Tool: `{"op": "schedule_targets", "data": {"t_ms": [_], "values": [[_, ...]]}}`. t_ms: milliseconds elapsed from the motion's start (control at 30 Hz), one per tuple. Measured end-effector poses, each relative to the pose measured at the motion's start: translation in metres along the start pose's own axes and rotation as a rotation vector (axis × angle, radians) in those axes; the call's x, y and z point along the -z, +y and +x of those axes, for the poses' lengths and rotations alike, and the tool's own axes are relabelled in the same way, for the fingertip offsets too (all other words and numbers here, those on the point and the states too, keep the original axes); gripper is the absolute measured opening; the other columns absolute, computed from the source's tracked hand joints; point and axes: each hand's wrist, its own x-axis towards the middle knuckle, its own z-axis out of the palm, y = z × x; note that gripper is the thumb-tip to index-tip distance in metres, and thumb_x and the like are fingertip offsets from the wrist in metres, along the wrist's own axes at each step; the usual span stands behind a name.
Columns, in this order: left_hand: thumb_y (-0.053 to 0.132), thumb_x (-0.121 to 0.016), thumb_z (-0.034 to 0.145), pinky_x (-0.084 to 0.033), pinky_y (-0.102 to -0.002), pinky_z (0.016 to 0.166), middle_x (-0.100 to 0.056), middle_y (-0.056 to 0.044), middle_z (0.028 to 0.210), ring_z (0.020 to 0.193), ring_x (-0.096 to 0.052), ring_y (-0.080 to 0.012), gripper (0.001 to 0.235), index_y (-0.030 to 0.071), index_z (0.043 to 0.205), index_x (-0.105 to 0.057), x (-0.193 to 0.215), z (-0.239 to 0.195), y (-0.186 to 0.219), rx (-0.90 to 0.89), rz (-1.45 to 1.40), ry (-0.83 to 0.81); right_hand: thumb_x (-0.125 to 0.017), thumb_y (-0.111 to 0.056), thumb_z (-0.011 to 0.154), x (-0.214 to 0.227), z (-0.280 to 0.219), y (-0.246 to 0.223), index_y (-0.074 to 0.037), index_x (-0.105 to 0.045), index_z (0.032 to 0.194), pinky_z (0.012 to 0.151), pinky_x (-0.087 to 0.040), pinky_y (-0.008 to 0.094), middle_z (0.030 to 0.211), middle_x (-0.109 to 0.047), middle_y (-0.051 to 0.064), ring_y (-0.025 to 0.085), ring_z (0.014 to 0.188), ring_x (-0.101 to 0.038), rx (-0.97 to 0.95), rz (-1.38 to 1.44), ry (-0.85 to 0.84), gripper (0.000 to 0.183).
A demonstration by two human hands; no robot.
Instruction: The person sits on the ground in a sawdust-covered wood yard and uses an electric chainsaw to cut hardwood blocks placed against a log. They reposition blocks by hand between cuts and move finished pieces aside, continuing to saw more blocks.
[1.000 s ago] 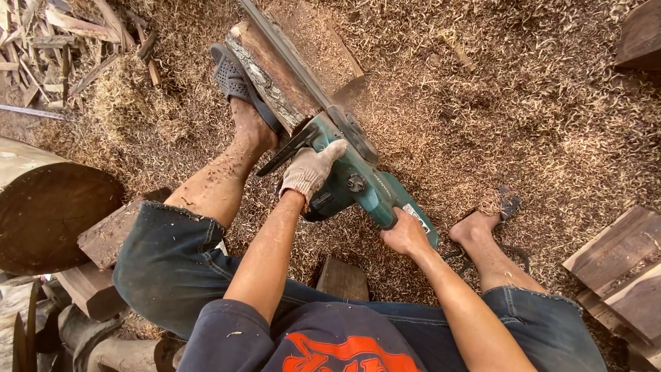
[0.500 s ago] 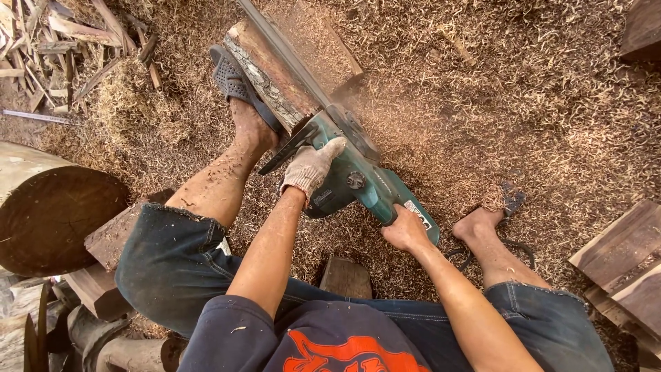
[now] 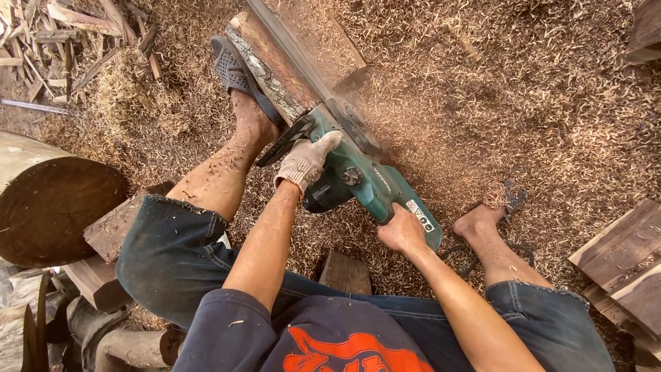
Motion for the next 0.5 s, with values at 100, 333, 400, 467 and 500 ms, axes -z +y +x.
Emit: {"op": "schedule_targets", "data": {"t_ms": [100,333,400,467,500], "values": [[0.080,-0.065,0.074,-0.046,-0.035,0.051,-0.059,-0.005,0.060,0.051,-0.055,-0.0154,0.079,0.005,0.095,-0.079,0.002,-0.003,0.000,0.008,-0.029,0.000,-0.068,-0.010,0.079,0.001,-0.004,-0.004,-0.006,-0.054,0.137,0.091,-0.059,0.046,0.098,-0.074,0.017,0.030,0.091,-0.075,0.001,-0.033,0.006,0.060],[0.076,-0.070,0.074,-0.052,-0.034,0.051,-0.064,-0.005,0.063,0.054,-0.062,-0.0147,0.078,0.003,0.098,-0.071,0.002,0.005,-0.008,-0.025,-0.101,0.020,-0.071,-0.012,0.079,0.004,-0.014,-0.010,-0.001,-0.049,0.141,0.091,-0.059,0.046,0.095,-0.075,0.021,0.034,0.091,-0.075,0.005,-0.045,0.023,0.067],[0.075,-0.070,0.074,-0.049,-0.033,0.050,-0.062,-0.005,0.062,0.053,-0.059,-0.0145,0.075,0.003,0.096,-0.073,0.004,0.004,-0.008,-0.019,-0.114,0.010,-0.072,-0.014,0.079,0.001,-0.015,-0.010,-0.001,-0.050,0.139,0.091,-0.059,0.046,0.093,-0.076,0.020,0.034,0.091,-0.076,0.019,-0.050,0.033,0.065],[0.074,-0.070,0.075,-0.047,-0.033,0.049,-0.060,-0.004,0.062,0.052,-0.057,-0.0143,0.073,0.004,0.095,-0.075,0.004,0.004,-0.007,-0.012,-0.126,-0.003,-0.073,-0.017,0.080,0.000,-0.017,-0.010,0.000,-0.050,0.138,0.092,-0.059,0.045,0.090,-0.077,0.019,0.033,0.091,-0.076,0.031,-0.054,0.043,0.064],[0.073,-0.069,0.076,-0.046,-0.032,0.048,-0.059,-0.004,0.061,0.051,-0.055,-0.0137,0.070,0.006,0.094,-0.076,0.004,0.005,-0.006,-0.005,-0.139,-0.015,-0.073,-0.017,0.081,0.000,-0.017,-0.010,0.000,-0.052,0.136,0.092,-0.059,0.046,0.089,-0.076,0.018,0.034,0.091,-0.076,0.039,-0.051,0.047,0.062]]}}
